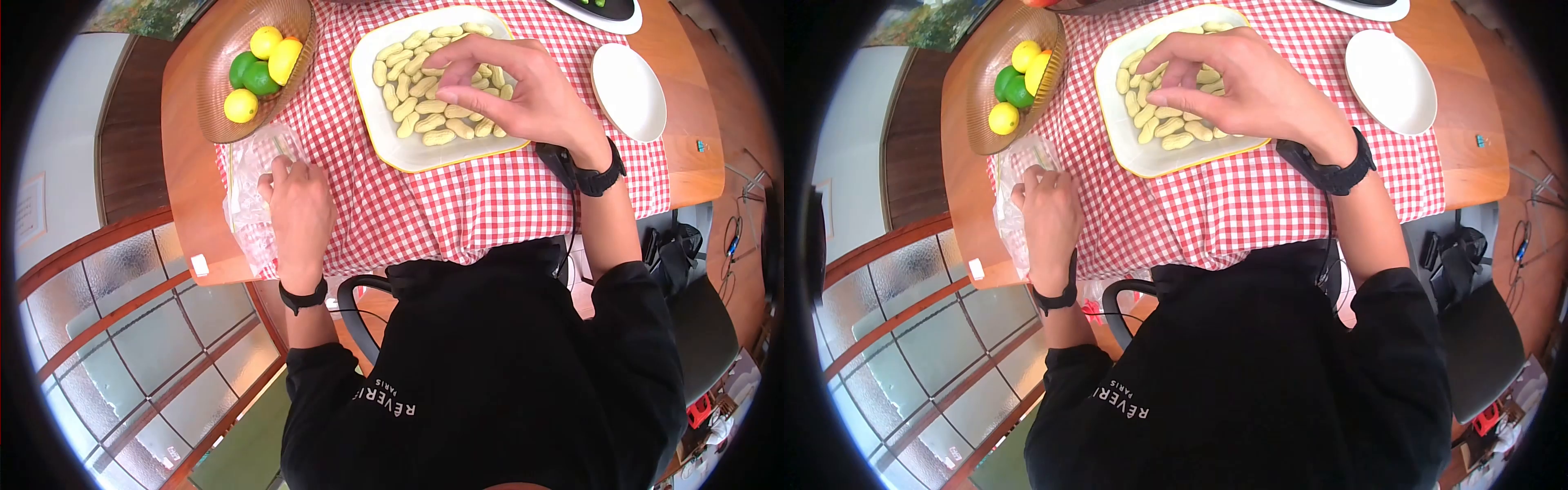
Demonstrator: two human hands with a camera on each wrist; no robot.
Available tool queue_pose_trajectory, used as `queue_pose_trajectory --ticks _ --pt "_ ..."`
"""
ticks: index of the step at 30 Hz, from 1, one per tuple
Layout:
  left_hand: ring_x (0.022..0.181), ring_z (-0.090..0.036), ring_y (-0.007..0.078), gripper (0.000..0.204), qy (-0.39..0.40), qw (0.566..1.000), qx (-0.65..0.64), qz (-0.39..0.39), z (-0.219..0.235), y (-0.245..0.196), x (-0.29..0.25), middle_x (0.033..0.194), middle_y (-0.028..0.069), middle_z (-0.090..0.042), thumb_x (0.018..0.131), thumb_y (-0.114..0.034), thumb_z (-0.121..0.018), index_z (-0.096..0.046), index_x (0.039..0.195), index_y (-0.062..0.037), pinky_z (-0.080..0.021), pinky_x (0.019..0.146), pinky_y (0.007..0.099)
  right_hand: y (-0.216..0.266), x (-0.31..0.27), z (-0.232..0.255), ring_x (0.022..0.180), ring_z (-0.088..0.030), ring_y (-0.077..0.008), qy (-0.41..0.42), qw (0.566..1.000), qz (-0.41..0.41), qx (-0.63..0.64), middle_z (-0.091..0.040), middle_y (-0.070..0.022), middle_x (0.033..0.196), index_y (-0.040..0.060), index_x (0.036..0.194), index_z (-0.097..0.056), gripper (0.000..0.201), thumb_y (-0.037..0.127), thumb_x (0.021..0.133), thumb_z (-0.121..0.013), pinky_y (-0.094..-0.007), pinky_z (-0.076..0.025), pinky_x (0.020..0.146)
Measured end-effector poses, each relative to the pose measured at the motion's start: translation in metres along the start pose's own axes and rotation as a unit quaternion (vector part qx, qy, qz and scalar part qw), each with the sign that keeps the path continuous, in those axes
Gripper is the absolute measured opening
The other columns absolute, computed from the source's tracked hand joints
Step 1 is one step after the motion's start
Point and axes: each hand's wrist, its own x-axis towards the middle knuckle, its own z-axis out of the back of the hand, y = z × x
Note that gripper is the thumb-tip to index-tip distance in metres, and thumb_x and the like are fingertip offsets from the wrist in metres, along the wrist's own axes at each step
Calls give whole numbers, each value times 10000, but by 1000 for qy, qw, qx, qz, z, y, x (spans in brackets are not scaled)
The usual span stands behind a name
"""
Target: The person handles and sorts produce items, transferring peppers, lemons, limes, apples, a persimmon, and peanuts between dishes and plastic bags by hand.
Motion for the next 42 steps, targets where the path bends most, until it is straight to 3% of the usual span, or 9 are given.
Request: queue_pose_trajectory --ticks 2,3,5,11,17,22,27,40,42 --pt "1124 -577 321 133 -54 999 4 2 2 -5 4 946 100 -660 802 -33 -684 -678 935 -43 -384 972 528 -2 0 0 896 -763 -194 -5 1000 3 -1 -784 -89 930 53 1201 -751 281 163 944 -786 -341 -589 855" --pt "1124 -577 321 133 -54 999 3 -1 3 -9 8 946 100 -660 802 -33 -684 -678 935 -43 -384 972 528 -3 0 0 897 -763 -194 -5 1000 -3 -6 -785 -89 931 53 1201 -751 282 164 944 -786 -339 -590 852" --pt "1128 -569 324 68 -172 985 -18 4 5 -20 15 958 98 -653 841 -47 -678 -667 908 -53 -377 962 538 -3 -2 0 898 -763 -195 -1 1000 -9 -10 -785 -89 931 54 1201 -751 282 165 944 -786 -337 -591 849" --pt "1141 -576 314 48 -121 990 -75 -5 -2 -31 17 971 107 -647 917 -94 -662 -676 943 -57 -372 961 551 -9 -1 2 874 -754 -189 -15 999 -3 -30 -780 -91 929 58 1190 -754 281 182 940 -792 -323 -595 807" --pt "1039 -632 316 315 -174 947 -254 -89 29 -42 35 1050 124 -671 850 6 -730 -700 1163 14 -484 896 423 -15 -3 8 811 -765 -297 0 990 6 -140 -775 -164 905 32 1165 -733 314 261 953 -770 -372 -600 730" --pt "1037 -634 347 295 -60 948 -282 -134 37 -49 68 1036 150 -669 815 0 -751 -707 1107 -6 -487 911 446 -20 -10 13 894 -744 -302 69 977 -60 -190 -762 -152 1000 22 1147 -747 324 161 867 -830 -384 -598 816" --pt "1040 -633 342 322 -26 953 -245 -174 26 -57 94 989 139 -686 793 -55 -772 -729 1113 -51 -446 918 441 -29 -13 0 1025 -704 -352 130 980 16 -148 -750 -173 1012 6 1104 -769 362 58 754 -844 -416 -575 921" --pt "968 -627 298 278 -114 892 -409 -155 0 -56 98 969 123 -633 870 52 -681 -754 1131 -12 -486 867 404 -24 -7 -3 1012 -688 -344 117 975 -10 -188 -741 -151 968 -4 999 -775 220 57 790 -812 -443 -564 909" --pt "924 -656 274 273 -95 842 -520 -108 3 -59 97 975 129 -646 871 87 -673 -752 1121 8 -521 801 370 -24 -6 -6 986 -681 -341 109 976 -1 -190 -725 -136 962 9 1024 -763 259 73 783 -833 -440 -561 892"
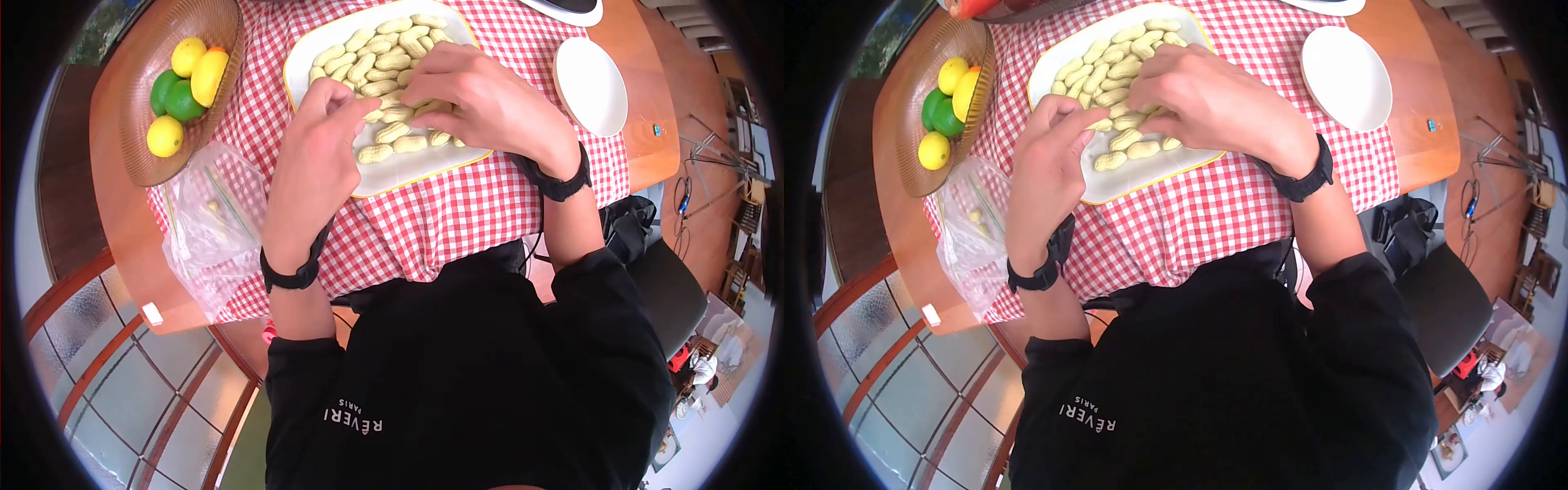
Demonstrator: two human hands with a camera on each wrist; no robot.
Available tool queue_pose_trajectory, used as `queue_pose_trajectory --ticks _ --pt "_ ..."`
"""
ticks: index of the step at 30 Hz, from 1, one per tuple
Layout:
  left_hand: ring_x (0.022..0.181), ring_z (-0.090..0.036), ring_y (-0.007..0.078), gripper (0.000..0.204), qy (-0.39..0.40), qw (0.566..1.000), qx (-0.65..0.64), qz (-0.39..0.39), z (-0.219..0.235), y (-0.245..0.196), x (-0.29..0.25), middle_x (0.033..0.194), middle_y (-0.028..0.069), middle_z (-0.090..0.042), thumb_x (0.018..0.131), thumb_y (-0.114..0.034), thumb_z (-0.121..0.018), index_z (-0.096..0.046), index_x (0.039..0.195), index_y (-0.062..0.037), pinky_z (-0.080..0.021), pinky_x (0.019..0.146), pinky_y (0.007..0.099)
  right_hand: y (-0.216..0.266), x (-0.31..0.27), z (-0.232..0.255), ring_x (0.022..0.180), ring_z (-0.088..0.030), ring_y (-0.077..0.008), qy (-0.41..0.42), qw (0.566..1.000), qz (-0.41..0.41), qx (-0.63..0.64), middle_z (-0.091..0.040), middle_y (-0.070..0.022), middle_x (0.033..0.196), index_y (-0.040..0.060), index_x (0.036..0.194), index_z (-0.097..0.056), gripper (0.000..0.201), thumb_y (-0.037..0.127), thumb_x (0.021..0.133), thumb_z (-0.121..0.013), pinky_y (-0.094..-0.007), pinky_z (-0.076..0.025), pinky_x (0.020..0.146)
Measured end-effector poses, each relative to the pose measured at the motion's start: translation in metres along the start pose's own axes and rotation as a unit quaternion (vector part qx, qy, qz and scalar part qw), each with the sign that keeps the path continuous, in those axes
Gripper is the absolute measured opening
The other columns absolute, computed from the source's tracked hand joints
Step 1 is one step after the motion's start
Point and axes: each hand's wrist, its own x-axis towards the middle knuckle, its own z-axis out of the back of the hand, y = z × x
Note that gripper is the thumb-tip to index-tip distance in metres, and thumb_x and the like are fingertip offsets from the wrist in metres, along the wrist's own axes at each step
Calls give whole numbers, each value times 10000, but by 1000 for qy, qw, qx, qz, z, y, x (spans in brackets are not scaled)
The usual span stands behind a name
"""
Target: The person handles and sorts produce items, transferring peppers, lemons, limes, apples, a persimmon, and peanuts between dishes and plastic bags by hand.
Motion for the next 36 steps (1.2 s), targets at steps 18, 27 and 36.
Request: queue_pose_trajectory --ticks 18,27,36 --pt "736 -737 231 206 -65 989 -115 70 -1 -9 0 870 125 -752 835 -12 -789 -778 1039 -30 -550 692 320 7 7 4 890 -726 -332 -81 994 44 58 -751 -146 924 22 1045 -770 213 117 859 -811 -423 -577 839" --pt "746 -740 270 164 -62 997 -47 28 4 -9 -1 865 153 -756 870 -6 -747 -773 1032 3 -554 698 352 4 7 3 905 -725 -356 -82 993 70 38 -745 -172 916 -6 1037 -767 182 83 879 -759 -427 -584 844" --pt "752 -743 275 203 -38 996 -62 46 6 -10 1 862 162 -750 903 28 -681 -764 1087 6 -555 702 356 8 2 11 954 -712 -370 -60 995 18 71 -740 -152 1009 53 1271 -710 558 -67 738 -593 -448 -572 907"
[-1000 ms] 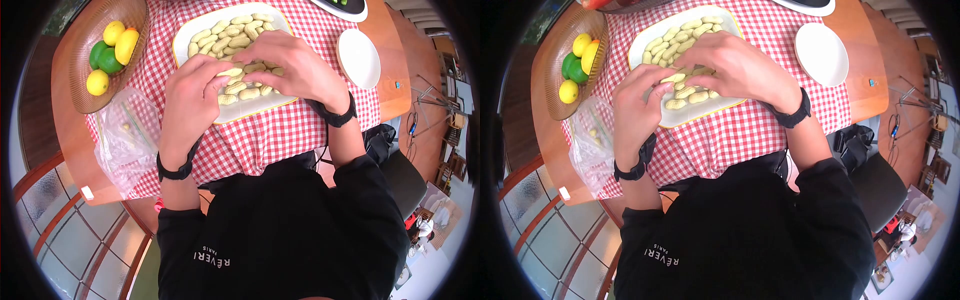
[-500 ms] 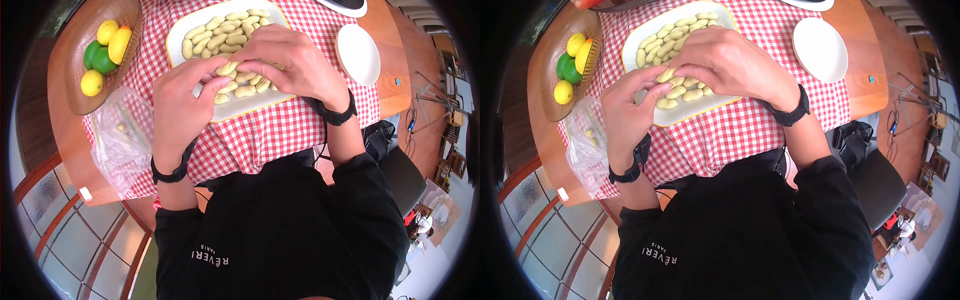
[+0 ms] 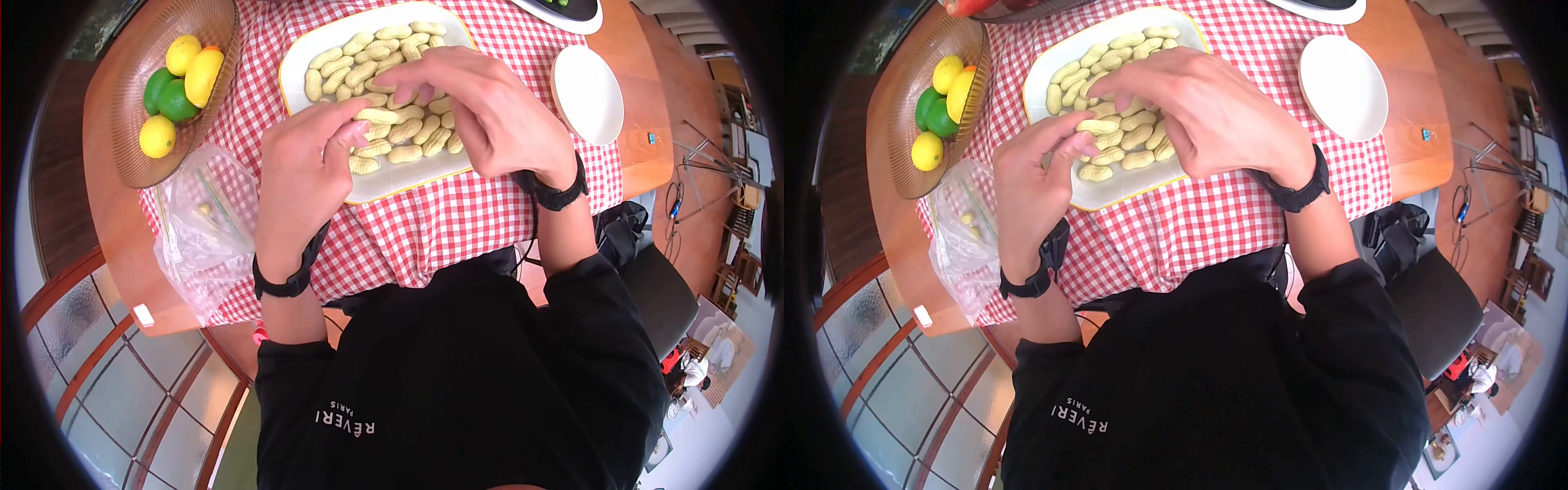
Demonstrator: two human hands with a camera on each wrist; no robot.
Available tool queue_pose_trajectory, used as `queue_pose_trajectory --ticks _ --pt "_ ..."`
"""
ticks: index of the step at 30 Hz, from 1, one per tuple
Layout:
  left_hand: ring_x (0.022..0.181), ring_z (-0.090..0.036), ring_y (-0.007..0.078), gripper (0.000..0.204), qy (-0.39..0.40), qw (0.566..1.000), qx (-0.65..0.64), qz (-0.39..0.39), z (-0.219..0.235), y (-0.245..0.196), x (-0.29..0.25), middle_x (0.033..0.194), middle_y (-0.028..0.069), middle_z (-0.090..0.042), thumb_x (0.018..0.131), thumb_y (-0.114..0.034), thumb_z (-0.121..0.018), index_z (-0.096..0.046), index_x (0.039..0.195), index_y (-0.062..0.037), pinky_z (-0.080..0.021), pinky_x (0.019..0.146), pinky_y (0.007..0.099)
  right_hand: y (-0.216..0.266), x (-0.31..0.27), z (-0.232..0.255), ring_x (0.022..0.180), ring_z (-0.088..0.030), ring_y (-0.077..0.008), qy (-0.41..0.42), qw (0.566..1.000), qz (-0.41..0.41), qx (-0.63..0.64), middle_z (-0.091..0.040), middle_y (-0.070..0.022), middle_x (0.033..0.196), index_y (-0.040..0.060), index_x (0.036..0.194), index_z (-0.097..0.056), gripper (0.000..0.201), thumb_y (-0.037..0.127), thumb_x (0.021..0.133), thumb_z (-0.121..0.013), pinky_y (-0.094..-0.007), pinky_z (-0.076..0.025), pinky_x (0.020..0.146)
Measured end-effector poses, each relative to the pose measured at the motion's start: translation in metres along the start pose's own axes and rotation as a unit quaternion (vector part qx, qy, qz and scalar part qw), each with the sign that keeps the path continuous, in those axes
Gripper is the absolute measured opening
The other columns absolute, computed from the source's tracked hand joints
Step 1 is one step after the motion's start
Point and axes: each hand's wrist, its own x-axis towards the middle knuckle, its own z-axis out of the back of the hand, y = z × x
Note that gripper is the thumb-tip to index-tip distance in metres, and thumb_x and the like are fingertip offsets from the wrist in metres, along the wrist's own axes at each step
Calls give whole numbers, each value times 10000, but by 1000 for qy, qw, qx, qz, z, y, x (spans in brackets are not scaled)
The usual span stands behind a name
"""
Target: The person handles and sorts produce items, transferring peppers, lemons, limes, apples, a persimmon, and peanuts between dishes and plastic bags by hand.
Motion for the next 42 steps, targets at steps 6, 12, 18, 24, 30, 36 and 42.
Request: queue_pose_trajectory --ticks 6,12,18,24,30,36,42 --pt "729 -734 264 230 -6 999 15 -34 -1 -5 -1 845 146 -740 907 24 -671 -767 1115 1 -545 676 342 2 1 -1 875 -715 -378 -7 1000 4 -7 -730 -173 892 38 1078 -763 272 162 838 -793 -442 -576 822" --pt "695 -712 253 191 -6 999 19 -44 0 -2 -2 833 136 -735 875 5 -726 -789 1053 -14 -537 655 331 -2 0 -9 864 -659 -327 5 1000 19 -24 -700 -118 876 23 985 -747 222 167 845 -843 -429 -541 827" --pt "680 -704 247 146 -33 998 21 -46 -1 -4 -2 817 118 -739 825 1 -782 -796 970 -13 -534 640 327 -3 3 -7 843 -662 -342 3 999 45 -29 -714 -130 836 13 913 -749 197 180 841 -824 -437 -554 821" --pt "698 -717 240 127 -52 996 41 -63 -1 -6 -3 815 112 -745 807 -3 -801 -786 933 -9 -541 648 315 0 0 -5 851 -656 -338 14 999 35 -33 -718 -128 836 12 889 -750 201 188 833 -830 -445 -546 830" --pt "744 -712 165 164 -45 997 43 -34 0 -9 -2 858 106 -766 800 22 -824 -795 961 18 -540 699 279 -5 -1 -7 848 -653 -345 2 999 43 -25 -716 -127 817 3 868 -748 207 190 836 -831 -437 -539 844" --pt "787 -720 163 172 -41 998 -8 -35 -1 -10 -2 898 104 -775 797 42 -830 -792 963 23 -544 712 278 -10 2 -7 820 -654 -339 -8 997 72 3 -724 -122 805 2 848 -747 229 211 832 -838 -428 -535 829" --pt "781 -724 261 164 -76 988 82 -106 12 -9 -3 895 116 -739 815 15 -798 -769 974 -9 -558 696 334 -4 -1 1 850 -717 -290 -36 999 28 -25 -758 -87 845 -9 897 -779 299 204 747 -925 -455 -565 994"
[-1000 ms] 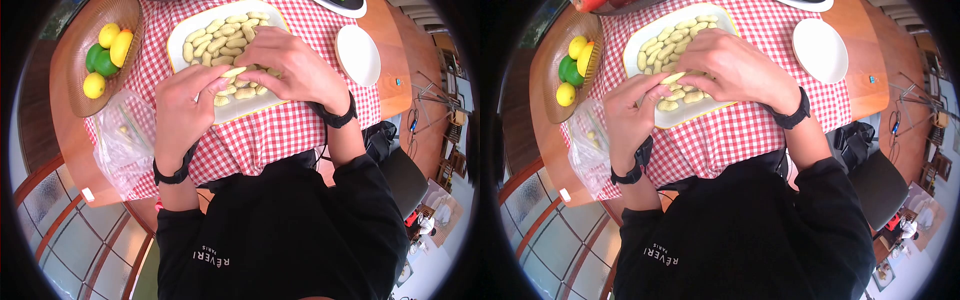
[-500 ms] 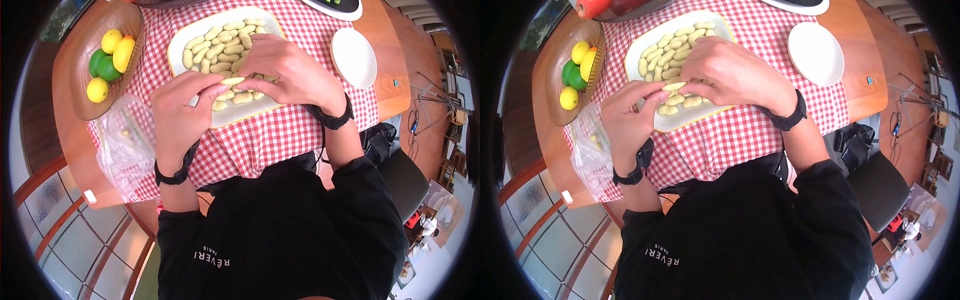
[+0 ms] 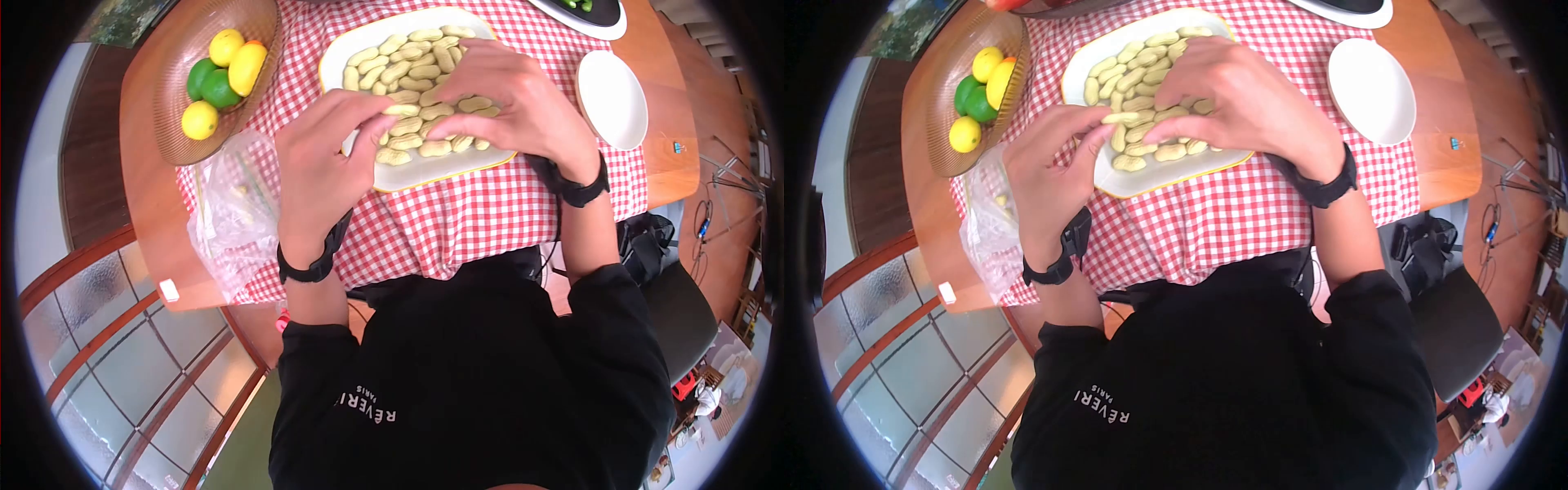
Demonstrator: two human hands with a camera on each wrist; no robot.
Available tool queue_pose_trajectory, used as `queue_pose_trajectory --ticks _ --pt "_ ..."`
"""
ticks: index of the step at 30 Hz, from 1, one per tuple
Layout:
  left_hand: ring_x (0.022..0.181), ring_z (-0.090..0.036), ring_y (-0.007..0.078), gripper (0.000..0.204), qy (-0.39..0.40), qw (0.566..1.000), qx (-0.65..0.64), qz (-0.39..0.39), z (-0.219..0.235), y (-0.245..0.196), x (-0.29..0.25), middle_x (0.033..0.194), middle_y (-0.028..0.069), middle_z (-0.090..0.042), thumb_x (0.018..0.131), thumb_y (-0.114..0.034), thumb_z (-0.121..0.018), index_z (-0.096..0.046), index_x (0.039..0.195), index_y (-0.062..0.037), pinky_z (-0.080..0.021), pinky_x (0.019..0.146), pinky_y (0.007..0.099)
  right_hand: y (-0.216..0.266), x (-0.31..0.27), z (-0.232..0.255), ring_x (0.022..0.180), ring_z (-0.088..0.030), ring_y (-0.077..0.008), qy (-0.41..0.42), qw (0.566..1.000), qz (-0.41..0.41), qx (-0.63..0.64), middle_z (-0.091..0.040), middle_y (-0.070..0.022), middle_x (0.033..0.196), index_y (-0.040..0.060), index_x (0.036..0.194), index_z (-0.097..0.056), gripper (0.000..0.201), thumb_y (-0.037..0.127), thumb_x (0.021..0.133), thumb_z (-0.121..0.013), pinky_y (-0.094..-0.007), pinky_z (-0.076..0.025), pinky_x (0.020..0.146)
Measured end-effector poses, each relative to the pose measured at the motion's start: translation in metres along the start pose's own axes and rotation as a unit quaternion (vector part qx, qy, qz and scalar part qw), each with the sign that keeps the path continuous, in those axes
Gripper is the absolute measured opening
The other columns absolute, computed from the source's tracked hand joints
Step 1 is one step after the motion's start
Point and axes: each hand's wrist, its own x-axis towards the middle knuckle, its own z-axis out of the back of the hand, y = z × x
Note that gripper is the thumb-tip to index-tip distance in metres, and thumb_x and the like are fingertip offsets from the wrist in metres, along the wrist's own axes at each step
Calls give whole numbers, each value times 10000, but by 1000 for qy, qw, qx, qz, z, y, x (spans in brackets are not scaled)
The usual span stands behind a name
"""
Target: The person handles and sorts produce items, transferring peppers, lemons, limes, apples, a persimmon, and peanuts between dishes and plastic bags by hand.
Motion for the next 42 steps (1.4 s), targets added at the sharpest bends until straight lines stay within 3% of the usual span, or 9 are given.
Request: queue_pose_trajectory --ticks 4,6,14,17,19,22,26,35,42 --pt "808 -694 322 165 -3 990 139 -14 28 -4 -6 916 129 -688 836 27 -759 -736 997 -2 -549 706 396 0 2 4 813 -705 -257 -30 1000 -9 0 -757 -92 842 11 912 -794 237 178 787 -906 -378 -570 762" --pt "877 -685 300 190 36 972 227 51 47 -10 -16 967 122 -663 814 69 -777 -726 987 6 -541 780 378 -7 2 3 805 -708 -280 -39 999 11 -16 -748 -120 830 2 902 -789 250 224 829 -876 -386 -575 764" --pt "984 -624 357 255 123 888 441 42 78 2 -39 1054 155 -639 792 93 -681 -735 1026 8 -516 862 441 -5 1 6 757 -699 -311 -60 997 43 -25 -727 -155 795 -7 891 -782 210 202 910 -802 -405 -571 740" --pt "983 -621 366 289 117 914 388 15 63 -6 -35 1048 163 -641 795 104 -669 -741 1060 13 -512 887 446 -5 1 6 761 -700 -320 -54 997 41 -35 -721 -165 791 -6 888 -781 217 210 915 -792 -405 -572 737" --pt "999 -639 359 260 119 971 206 0 44 -12 -29 1061 133 -659 809 53 -751 -742 1060 -12 -526 915 445 -3 0 5 763 -701 -326 -48 998 28 -33 -718 -169 789 -7 886 -778 226 217 915 -790 -407 -572 737" --pt "981 -657 358 240 213 971 107 -12 19 -15 -22 1037 137 -686 820 47 -732 -750 1051 -16 -533 898 443 -3 -1 2 764 -700 -338 -46 998 13 -31 -714 -175 787 -8 881 -774 239 229 915 -787 -412 -572 737" --pt "961 -673 377 234 288 947 138 -18 -1 -12 -11 1010 156 -691 840 22 -689 -759 1060 -20 -538 863 448 -4 0 2 757 -695 -347 -52 998 20 -37 -706 -176 777 -7 866 -766 253 240 920 -777 -424 -570 738" --pt "945 -675 372 309 259 965 31 9 -15 -3 2 1030 161 -660 850 103 -608 -759 1088 -24 -538 840 420 -10 -3 -5 801 -686 -382 -33 999 4 -25 -704 -185 815 -7 878 -745 206 194 923 -749 -452 -565 768" --pt "903 -709 280 232 214 975 -35 37 -12 5 -3 1066 145 -700 905 62 -653 -754 1099 -15 -551 815 368 -3 -4 -5 829 -698 -364 22 999 -17 -22 -720 -170 836 -4 886 -748 135 131 895 -743 -453 -572 771"
